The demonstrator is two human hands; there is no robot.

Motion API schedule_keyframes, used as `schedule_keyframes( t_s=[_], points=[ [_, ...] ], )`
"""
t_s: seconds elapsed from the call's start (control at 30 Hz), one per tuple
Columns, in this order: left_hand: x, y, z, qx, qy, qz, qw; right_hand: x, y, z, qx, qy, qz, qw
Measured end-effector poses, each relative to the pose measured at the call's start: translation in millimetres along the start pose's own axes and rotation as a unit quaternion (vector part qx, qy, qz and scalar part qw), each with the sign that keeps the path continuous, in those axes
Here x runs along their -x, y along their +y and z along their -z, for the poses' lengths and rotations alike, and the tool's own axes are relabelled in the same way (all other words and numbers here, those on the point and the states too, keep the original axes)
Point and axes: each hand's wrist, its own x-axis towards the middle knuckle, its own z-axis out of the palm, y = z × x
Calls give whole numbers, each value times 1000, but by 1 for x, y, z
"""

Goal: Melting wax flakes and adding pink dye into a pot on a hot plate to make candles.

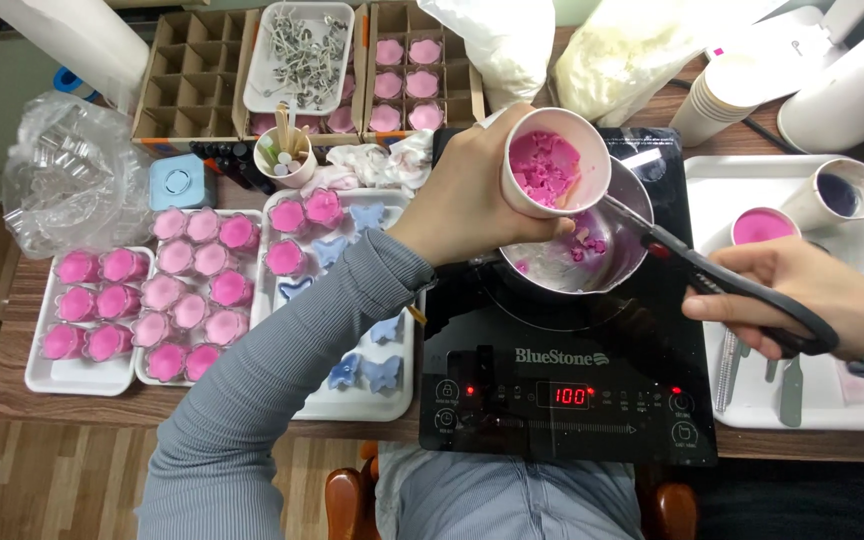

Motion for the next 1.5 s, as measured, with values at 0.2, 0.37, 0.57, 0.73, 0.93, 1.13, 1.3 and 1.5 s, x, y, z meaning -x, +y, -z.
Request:
schedule_keyframes(
  t_s=[0.2,0.37,0.57,0.73,0.93,1.13,1.3,1.5],
  points=[
    [1,-5,-2,-1,14,19,1000,9,-13,-19,-117,-78,31,990],
    [3,-7,0,7,23,16,1000,1,-1,-24,-118,-58,40,991],
    [3,-10,-3,3,23,24,999,2,3,-28,-116,-33,30,992],
    [5,-6,-4,16,12,31,999,-5,20,-25,-160,-22,70,984],
    [10,11,1,34,20,23,999,4,25,-24,-161,-36,110,980],
    [20,28,-6,24,51,19,998,2,35,-31,-107,3,131,986],
    [27,43,-19,94,82,94,988,10,33,-41,-216,10,164,963],
    [35,48,-31,91,116,112,983,29,6,-63,-311,51,216,924]
  ],
)
